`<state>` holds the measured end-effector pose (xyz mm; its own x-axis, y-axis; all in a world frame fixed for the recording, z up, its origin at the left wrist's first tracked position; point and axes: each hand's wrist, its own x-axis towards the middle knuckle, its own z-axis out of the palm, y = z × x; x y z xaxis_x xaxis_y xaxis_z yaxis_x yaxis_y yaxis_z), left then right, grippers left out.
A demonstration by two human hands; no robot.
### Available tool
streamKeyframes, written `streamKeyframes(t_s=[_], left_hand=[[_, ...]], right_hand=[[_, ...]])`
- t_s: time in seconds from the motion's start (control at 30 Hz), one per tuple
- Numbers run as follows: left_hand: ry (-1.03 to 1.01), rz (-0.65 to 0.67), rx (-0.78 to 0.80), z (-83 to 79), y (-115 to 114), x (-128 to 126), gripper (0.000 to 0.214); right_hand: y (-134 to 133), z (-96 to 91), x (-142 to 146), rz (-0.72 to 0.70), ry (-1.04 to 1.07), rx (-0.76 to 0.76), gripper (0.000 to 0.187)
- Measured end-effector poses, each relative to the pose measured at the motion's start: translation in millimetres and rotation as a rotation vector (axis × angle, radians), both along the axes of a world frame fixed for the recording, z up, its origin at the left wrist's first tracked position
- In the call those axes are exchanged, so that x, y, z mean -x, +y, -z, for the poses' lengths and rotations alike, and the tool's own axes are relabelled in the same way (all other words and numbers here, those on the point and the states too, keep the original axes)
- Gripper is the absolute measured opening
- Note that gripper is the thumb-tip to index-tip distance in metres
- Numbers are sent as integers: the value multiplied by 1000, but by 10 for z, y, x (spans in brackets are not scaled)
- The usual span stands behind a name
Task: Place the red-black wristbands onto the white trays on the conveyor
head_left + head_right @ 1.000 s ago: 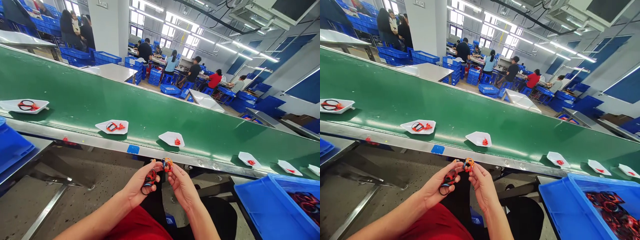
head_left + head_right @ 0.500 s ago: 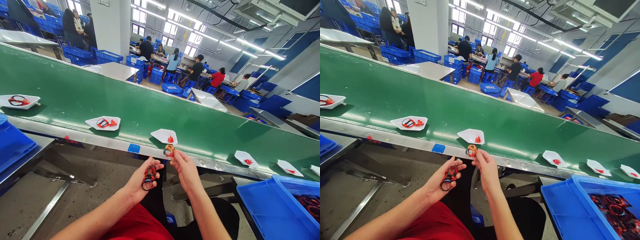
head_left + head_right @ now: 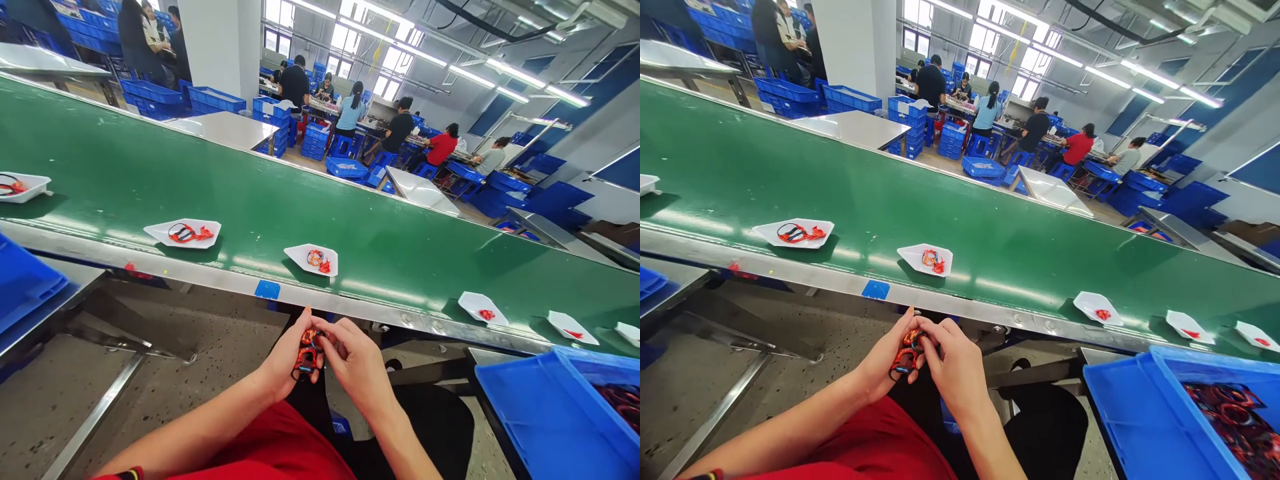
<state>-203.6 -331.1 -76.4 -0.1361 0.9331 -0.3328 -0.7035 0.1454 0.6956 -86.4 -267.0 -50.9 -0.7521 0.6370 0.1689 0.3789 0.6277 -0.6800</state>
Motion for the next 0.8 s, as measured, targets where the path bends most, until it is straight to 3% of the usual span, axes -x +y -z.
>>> streamKeyframes(t_s=[0.13, 0.43, 0.53, 0.67, 0.8], left_hand=[[47, 52, -12, -14, 1, -57, 45], [-10, 151, 57, 56, -9, -80, 39], [13, 112, 13, 40, -2, -76, 33], [53, 38, -23, 26, 22, -70, 41], [91, 43, -55, 63, 40, -101, 42]], right_hand=[[25, 74, -98, 78, 75, 22, 17], [33, 49, -206, 165, 164, 42, 20], [15, 17, -241, 193, 229, 147, 22], [-17, -4, -296, 237, 279, 350, 31], [-44, 29, -313, 203, 304, 412, 39]])
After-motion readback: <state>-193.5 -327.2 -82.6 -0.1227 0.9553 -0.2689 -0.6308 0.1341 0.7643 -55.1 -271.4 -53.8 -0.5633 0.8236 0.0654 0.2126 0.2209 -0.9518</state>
